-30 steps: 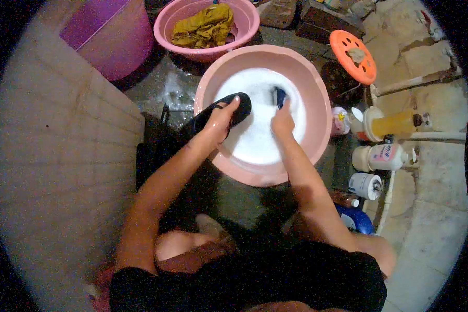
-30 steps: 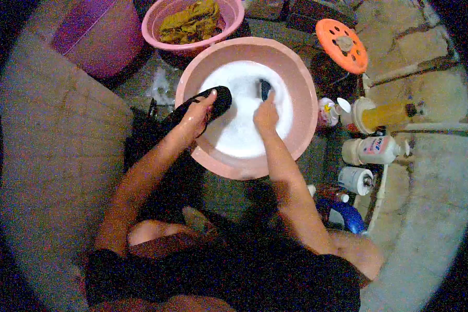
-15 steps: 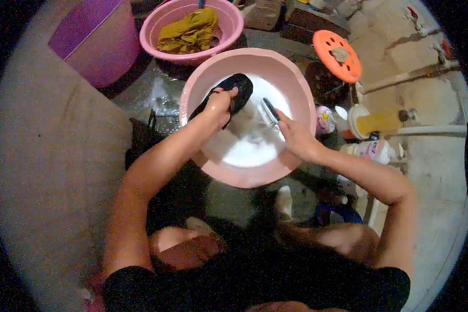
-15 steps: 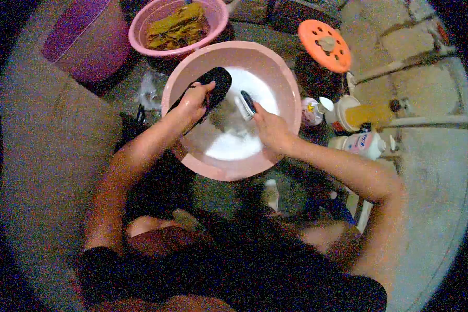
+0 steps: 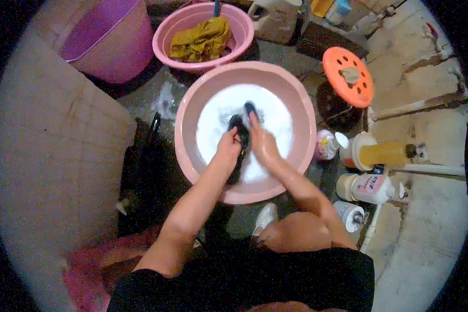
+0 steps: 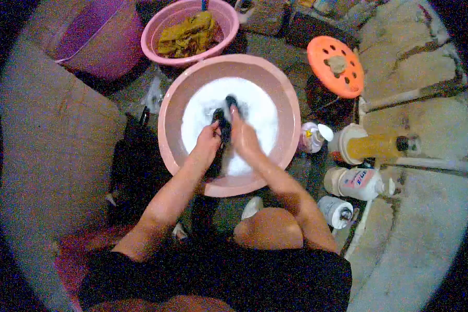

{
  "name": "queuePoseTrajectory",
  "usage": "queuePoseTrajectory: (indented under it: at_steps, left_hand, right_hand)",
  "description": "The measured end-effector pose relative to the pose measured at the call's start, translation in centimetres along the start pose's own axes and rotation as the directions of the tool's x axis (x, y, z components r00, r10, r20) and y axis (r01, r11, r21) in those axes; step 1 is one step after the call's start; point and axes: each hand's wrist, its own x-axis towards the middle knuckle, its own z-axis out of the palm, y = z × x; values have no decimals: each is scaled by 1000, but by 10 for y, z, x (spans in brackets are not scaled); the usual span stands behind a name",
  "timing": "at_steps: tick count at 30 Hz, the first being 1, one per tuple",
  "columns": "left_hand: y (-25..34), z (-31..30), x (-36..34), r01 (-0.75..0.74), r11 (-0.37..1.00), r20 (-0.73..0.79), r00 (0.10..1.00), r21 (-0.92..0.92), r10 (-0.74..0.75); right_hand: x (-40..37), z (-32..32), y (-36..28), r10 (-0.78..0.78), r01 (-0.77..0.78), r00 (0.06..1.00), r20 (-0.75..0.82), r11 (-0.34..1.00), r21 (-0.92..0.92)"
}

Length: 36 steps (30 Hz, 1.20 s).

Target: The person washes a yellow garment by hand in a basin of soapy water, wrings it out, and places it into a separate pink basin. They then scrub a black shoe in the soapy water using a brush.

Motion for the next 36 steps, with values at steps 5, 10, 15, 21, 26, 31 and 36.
queuePoseTrajectory:
  at_steps: [5,10,15,21,26,31,36]
  left_hand:
    - [-2,-18,-15,-302,668,15,917,680,400]
    - [-22,-22,14,77,977,-63,994,-201,-92]
    - [60,23,-48,-233,971,14,973,61,232]
    - [46,30,-43,-392,804,103,915,448,389]
    - [17,38,-16,96,833,-12,992,-545,-123]
    - [-18,33,14,-16,992,41,999,-128,21]
    - [-12,42,18,-215,974,-413,883,71,225]
  right_hand:
    - [-45,13,2,-307,318,946,-102,942,110]
    - [0,-8,-1,-102,115,980,-170,991,70]
    - [-73,16,23,-360,368,929,-79,922,122]
    - [-50,-18,-30,18,8,996,-83,954,301]
    - [-16,-12,-3,-323,317,916,-239,946,-65]
    - [65,-34,51,117,-134,991,-67,912,-387]
    - [91,28,95,-11,-108,981,-194,798,-593]
